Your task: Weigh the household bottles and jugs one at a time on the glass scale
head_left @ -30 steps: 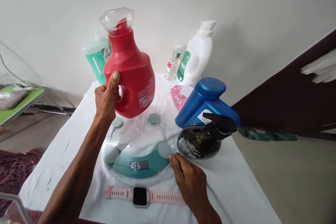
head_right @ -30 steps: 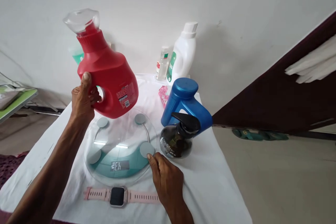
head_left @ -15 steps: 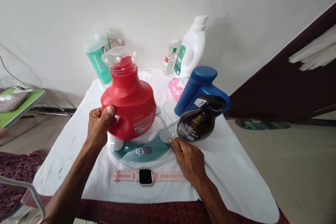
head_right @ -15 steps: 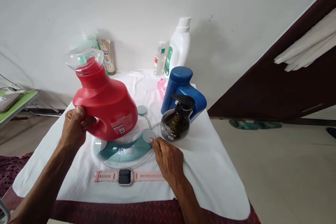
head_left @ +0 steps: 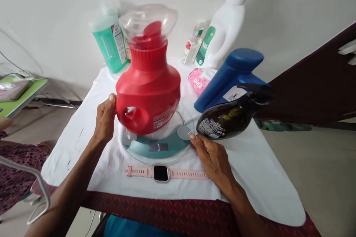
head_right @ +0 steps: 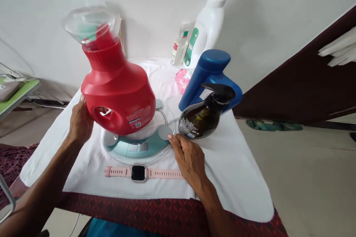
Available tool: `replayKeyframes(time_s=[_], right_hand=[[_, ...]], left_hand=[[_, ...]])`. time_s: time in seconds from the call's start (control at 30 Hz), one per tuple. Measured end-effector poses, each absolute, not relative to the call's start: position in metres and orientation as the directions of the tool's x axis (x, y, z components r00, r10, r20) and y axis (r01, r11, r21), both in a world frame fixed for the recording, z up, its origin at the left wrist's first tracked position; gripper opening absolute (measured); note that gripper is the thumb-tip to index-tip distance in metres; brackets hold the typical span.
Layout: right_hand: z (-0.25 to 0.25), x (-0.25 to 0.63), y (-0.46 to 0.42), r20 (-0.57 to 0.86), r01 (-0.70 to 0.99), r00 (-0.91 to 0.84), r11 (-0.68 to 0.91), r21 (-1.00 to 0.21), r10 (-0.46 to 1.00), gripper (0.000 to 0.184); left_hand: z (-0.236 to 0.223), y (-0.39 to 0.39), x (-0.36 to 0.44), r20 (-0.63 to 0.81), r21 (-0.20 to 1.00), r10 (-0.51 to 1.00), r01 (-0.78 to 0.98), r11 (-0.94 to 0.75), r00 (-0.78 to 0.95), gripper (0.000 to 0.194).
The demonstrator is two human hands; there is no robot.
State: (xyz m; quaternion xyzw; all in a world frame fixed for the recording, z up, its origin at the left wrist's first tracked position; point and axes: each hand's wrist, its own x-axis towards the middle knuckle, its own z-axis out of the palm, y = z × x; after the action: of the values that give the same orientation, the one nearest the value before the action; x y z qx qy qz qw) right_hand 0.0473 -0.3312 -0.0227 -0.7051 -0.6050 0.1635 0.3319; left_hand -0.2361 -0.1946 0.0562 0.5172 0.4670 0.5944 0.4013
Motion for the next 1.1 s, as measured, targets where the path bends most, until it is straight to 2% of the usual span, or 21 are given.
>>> replayKeyframes(time_s=[0.17,0.4,0.53,0.67,0.83,1.1], right_hand=[[-0.019,0.052,-0.325,0.118,0.763,0.131,-0.024,-0.646,0.984,0.072],[-0.030,0.056,-0.327,0.270,0.854,0.097,0.059,-0.518,0.958,0.067],[-0.029,0.062,-0.326,0.296,0.825,-0.008,0.174,-0.538,0.955,0.061],[-0.026,0.063,-0.323,0.390,0.839,-0.045,0.246,-0.485,0.920,0.057],[-0.025,0.062,-0.323,0.427,0.847,-0.074,0.283,-0.450,0.901,0.053],[-0.030,0.066,-0.324,0.385,0.850,-0.064,0.253,-0.462,0.921,0.053]], left_hand=[[0.035,-0.201,-0.231,0.263,0.965,0.943,0.039,-0.261,-0.204,0.062],[0.020,-0.204,-0.235,0.499,0.866,0.826,0.198,-0.460,-0.264,0.061],[0.020,-0.206,-0.238,0.496,0.865,0.815,0.248,-0.436,-0.300,0.067],[0.021,-0.205,-0.238,0.482,0.873,0.821,0.239,-0.425,-0.306,0.071],[0.018,-0.202,-0.241,0.456,0.888,0.832,0.219,-0.404,-0.317,0.071],[0.021,-0.206,-0.238,0.430,0.902,0.842,0.179,-0.392,-0.326,0.071]])
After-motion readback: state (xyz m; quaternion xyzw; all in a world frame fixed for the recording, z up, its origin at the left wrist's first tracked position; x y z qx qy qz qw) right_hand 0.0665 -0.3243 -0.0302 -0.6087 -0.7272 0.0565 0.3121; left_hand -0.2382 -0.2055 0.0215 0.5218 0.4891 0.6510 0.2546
